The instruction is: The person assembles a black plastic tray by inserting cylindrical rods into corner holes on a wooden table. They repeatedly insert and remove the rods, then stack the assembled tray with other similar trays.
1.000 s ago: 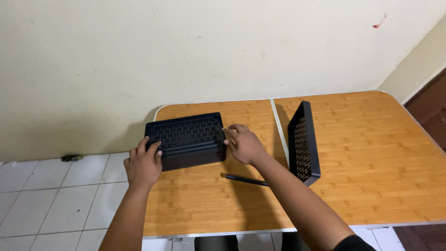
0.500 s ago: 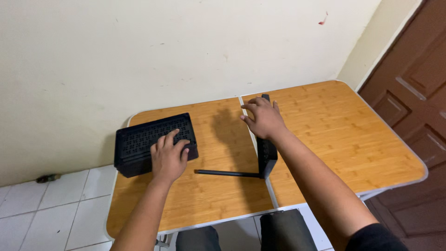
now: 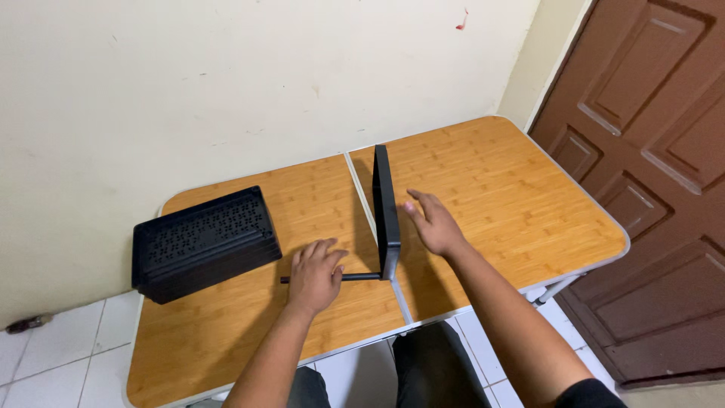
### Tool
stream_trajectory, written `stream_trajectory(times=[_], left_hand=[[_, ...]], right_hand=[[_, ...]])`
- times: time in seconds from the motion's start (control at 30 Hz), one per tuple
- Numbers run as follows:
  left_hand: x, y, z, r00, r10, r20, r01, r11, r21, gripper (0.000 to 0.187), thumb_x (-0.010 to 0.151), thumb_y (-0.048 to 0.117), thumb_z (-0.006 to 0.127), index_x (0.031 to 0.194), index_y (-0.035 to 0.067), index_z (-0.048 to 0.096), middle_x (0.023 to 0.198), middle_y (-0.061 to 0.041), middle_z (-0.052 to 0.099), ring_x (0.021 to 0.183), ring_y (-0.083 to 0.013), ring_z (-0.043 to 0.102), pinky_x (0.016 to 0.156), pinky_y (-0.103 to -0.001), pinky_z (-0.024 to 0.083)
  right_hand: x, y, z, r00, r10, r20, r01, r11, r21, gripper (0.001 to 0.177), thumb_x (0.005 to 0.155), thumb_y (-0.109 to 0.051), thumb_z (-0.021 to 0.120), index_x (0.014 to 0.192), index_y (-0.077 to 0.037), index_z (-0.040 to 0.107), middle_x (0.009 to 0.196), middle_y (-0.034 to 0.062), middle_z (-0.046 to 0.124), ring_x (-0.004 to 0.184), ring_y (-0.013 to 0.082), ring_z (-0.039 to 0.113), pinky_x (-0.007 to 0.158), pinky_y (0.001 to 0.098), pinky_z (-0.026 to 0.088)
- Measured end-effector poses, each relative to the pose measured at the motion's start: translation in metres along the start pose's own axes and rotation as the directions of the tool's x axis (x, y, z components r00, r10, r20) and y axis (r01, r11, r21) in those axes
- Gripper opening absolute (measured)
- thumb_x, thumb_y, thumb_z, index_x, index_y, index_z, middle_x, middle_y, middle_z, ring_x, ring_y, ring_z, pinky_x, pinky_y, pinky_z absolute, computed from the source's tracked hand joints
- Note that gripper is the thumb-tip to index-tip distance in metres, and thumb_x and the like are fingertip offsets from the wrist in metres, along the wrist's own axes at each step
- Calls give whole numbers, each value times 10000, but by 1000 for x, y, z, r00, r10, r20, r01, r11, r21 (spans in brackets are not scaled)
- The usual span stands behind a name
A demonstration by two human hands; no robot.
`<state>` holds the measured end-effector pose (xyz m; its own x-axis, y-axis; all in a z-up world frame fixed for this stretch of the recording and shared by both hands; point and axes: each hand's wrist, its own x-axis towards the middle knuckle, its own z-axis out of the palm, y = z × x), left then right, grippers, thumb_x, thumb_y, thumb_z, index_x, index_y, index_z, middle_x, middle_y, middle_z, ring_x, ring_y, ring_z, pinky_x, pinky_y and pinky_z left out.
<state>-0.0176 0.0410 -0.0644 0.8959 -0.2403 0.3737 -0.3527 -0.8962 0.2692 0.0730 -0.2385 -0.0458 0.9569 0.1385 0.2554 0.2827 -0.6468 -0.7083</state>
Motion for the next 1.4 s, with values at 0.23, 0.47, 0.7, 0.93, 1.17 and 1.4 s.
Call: stream_trajectory(times=[0.23, 0.47, 0.7, 0.93, 1.17, 1.4], left_hand=[[-24, 14, 45, 997, 47, 64, -42, 995, -86, 397, 872, 115, 636, 1265, 146, 678, 1361, -65, 614, 1291, -280, 518, 1103, -484, 347], [-36, 20, 64, 999, 42, 23, -41, 997, -68, 391, 880, 111, 631, 1269, 118, 667, 1271, -55, 642, 1216, -283, 552, 1076, -483, 363], [-40, 22, 57, 1000, 11, -24, -11, 1000, -13, 324, 862, 94, 628, 1177, 126, 694, 1172, -58, 653, 1144, -294, 562, 1019, -498, 363], [-35, 31, 14, 980, 124, -155, -137, 987, -77, 244, 911, 80, 610, 1135, 101, 704, 1086, -59, 653, 1065, -269, 609, 961, -466, 395], [-10, 48, -46, 943, 216, -252, -230, 973, -26, 270, 914, 88, 615, 1171, 95, 700, 1073, -61, 645, 1034, -251, 619, 867, -436, 403], [16, 62, -94, 923, 226, -311, -233, 972, 17, 287, 926, 75, 619, 1196, 113, 709, 1052, -37, 646, 975, -225, 630, 793, -409, 403]], right_hand=[[-60, 15, 47, 989, -44, 139, 18, 983, 183, 862, 850, -531, 670, 1534, -79, 405, 1479, 212, 531, 1392, 348, 500, 1129, 430, 401], [-87, -12, 74, 991, 34, 132, -24, 997, -73, 948, 822, -521, 765, 1530, -25, 375, 1406, 204, 604, 1298, 356, 571, 1133, 493, 337], [-101, -31, 69, 973, -209, -98, 179, 950, -258, 735, 824, -510, 759, 1344, -10, 616, 1369, 169, 649, 1247, 322, 633, 977, 418, 523], [-85, -63, 43, 891, -357, -281, 261, 909, -327, 543, 755, -460, 797, 1082, -28, 759, 1467, 182, 583, 1266, 361, 615, 945, 421, 543], [-49, -101, 4, 858, -382, -342, 258, 898, -356, 420, 753, -465, 792, 939, -88, 803, 1523, 200, 525, 1340, 386, 553, 992, 444, 514], [-14, -142, -30, 949, -159, -272, 73, 951, -302, 418, 773, -503, 791, 826, -88, 781, 1540, 165, 506, 1353, 362, 550, 1017, 451, 494]])
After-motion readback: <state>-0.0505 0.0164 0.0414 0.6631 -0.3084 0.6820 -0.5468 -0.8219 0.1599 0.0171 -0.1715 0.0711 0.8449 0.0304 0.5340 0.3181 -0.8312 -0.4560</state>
